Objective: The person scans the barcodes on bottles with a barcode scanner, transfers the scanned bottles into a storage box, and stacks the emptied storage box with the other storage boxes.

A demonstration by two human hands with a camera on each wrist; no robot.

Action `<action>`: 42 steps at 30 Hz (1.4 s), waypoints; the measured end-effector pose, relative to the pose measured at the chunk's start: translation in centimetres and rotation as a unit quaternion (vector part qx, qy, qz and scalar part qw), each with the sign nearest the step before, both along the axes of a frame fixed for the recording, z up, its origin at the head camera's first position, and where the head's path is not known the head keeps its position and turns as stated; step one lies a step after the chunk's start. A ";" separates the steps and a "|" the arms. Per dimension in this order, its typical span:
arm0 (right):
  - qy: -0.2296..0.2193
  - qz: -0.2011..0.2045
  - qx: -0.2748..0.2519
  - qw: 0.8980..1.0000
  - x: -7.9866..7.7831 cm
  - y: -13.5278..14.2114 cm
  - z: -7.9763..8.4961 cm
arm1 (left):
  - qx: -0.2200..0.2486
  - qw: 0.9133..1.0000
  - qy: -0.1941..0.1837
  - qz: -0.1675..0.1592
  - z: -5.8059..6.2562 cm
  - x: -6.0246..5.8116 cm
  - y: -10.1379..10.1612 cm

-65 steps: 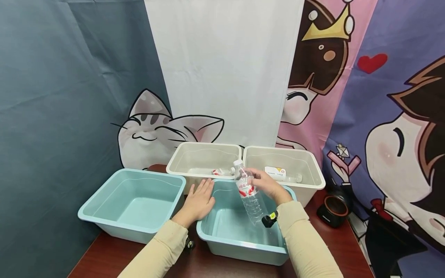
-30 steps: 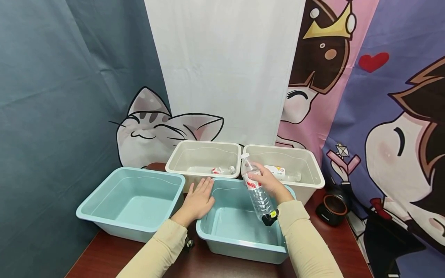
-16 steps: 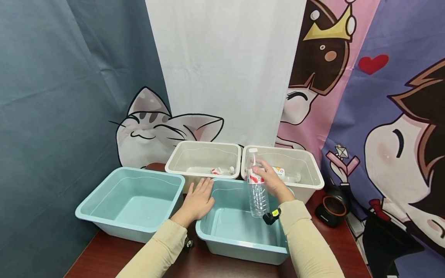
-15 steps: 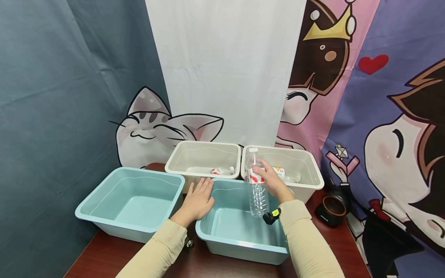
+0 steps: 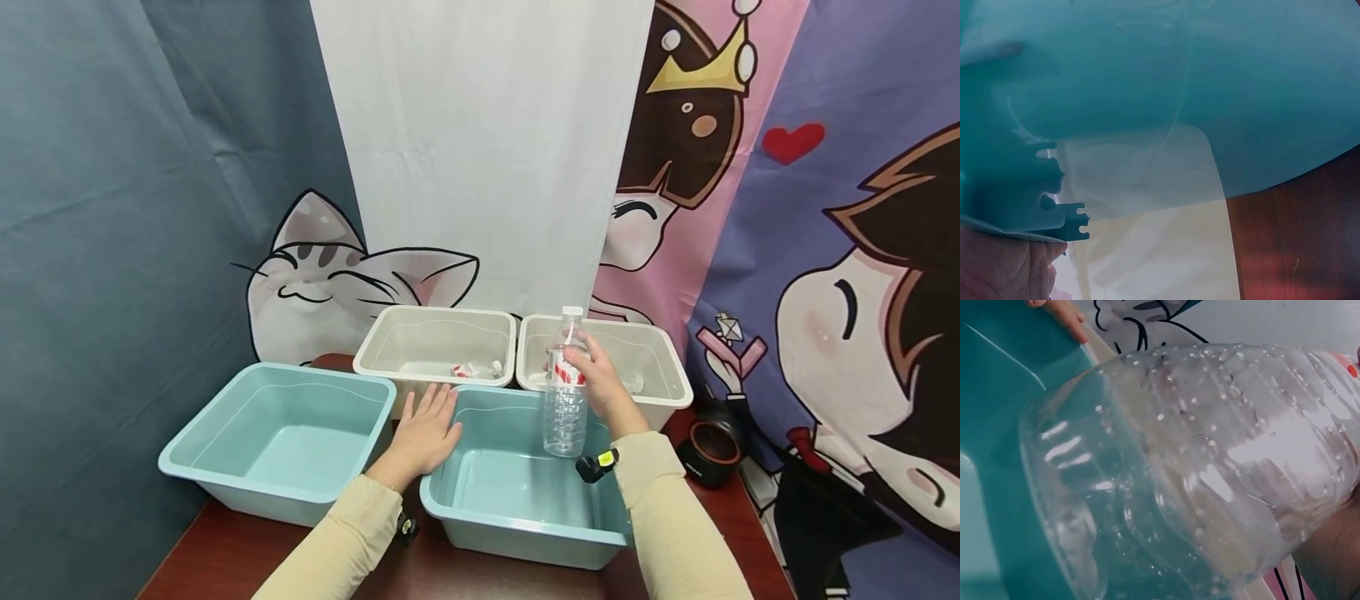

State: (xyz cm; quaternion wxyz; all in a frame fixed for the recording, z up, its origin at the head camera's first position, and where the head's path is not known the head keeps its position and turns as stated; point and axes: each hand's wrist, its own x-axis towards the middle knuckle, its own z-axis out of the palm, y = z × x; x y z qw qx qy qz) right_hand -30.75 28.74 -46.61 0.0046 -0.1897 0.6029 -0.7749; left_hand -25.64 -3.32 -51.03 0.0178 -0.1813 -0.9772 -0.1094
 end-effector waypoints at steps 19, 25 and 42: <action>-0.019 -0.091 -0.160 0.983 1.5 2.7 0.3 | 0.027 0.998 -0.004 0.050 -0.6 0.5 -0.4; -0.034 -0.108 -0.200 0.973 2.1 3.8 0.6 | 0.024 0.998 0.000 0.059 -0.6 0.5 -0.4; -0.031 -0.137 -0.295 0.945 3.7 6.7 0.6 | 0.042 0.997 -0.008 0.069 -1.0 0.5 -0.5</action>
